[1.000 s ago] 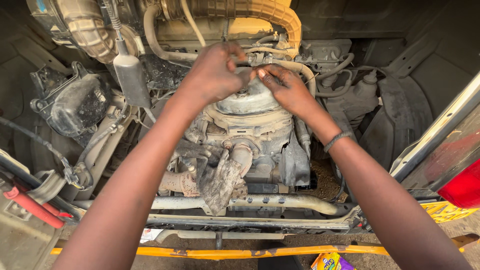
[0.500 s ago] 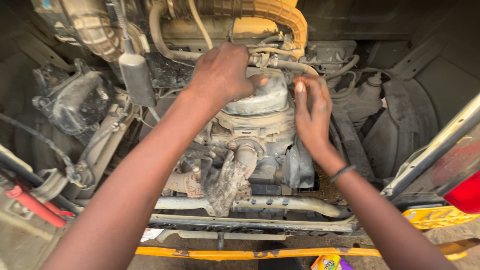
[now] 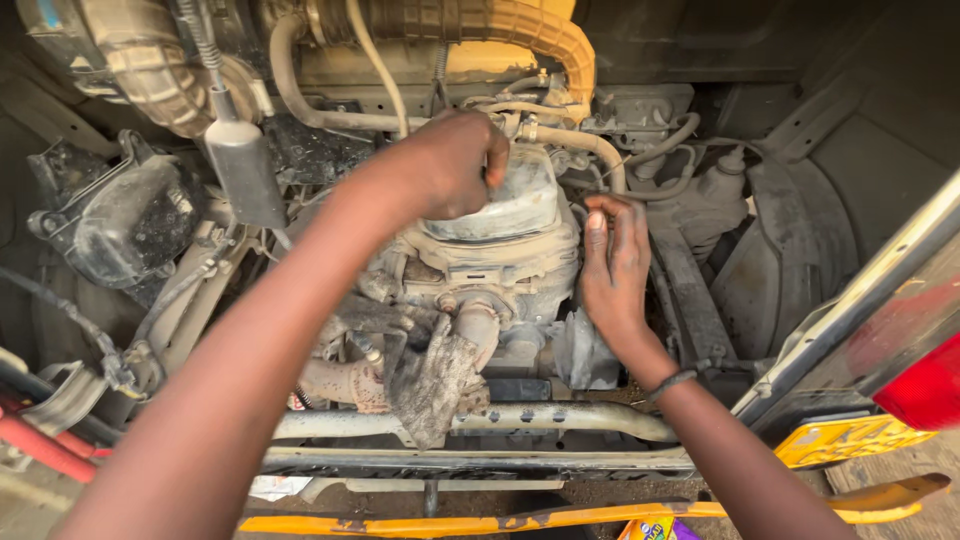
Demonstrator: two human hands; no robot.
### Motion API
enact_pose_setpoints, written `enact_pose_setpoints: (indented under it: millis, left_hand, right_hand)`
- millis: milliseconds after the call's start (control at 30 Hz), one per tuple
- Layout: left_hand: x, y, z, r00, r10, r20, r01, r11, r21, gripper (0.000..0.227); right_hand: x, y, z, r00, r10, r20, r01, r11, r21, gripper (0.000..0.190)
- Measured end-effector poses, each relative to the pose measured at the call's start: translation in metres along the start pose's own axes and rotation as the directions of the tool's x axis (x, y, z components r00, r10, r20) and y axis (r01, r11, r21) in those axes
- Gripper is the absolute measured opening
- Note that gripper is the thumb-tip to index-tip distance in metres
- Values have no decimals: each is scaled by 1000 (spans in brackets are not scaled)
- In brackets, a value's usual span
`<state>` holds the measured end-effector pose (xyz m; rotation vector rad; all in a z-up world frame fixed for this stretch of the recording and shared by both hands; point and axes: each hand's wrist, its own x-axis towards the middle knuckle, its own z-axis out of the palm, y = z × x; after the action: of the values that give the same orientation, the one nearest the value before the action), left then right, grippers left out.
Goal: The person works on a vehicle engine, using pliers to adjust a hose clamp and wiping the engine surface with a rag. The person then uses their hands to manipulate hoses and components within the engine bay.
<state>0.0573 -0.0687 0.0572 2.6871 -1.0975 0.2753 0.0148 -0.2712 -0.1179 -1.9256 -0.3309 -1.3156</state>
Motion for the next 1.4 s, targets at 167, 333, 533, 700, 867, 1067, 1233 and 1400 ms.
enact_pose_setpoints:
  millis: [167,333,533,700,867,1067,1233,1400]
  left_hand:
    - [6,-6,9,937,-89,-338,104,994,27,31]
    - [2,15,7,991,-75,-114,93,982,166,17]
    - [-12,25,-13,949,-176,-262,167,984,-56,16]
    - [-6,3,4,964,-252,-82,252,968,-2,24]
    - [-11,-20,0,939,82,-334,-135,981,-139,40]
    - [-8,16,-8,932,-356,65,355,935,23,26]
    - [-24,0,-24,888,-459,24,439,832,-338,27]
    - [-10,-14,11,951,-307,-27,289,921,-260,27]
  right_hand:
    - [0,-2,1,998,62,9,-62,998,25,30]
    - [0,-4,0,996,82,43,-83,996,32,31]
    - [-1,-14,-1,998,25,59,-26,999,19,31]
    - [-1,-19,-3,996,-57,71,57,998,6,32]
    - [-6,-16,-6,995,-35,95,36,999,-3,33]
    - [-5,-17,0,992,-53,118,64,993,-98,33]
    - [-4,-18,1,990,-51,133,62,995,-84,35]
    - [-5,-23,1,991,-52,127,65,993,-103,35]
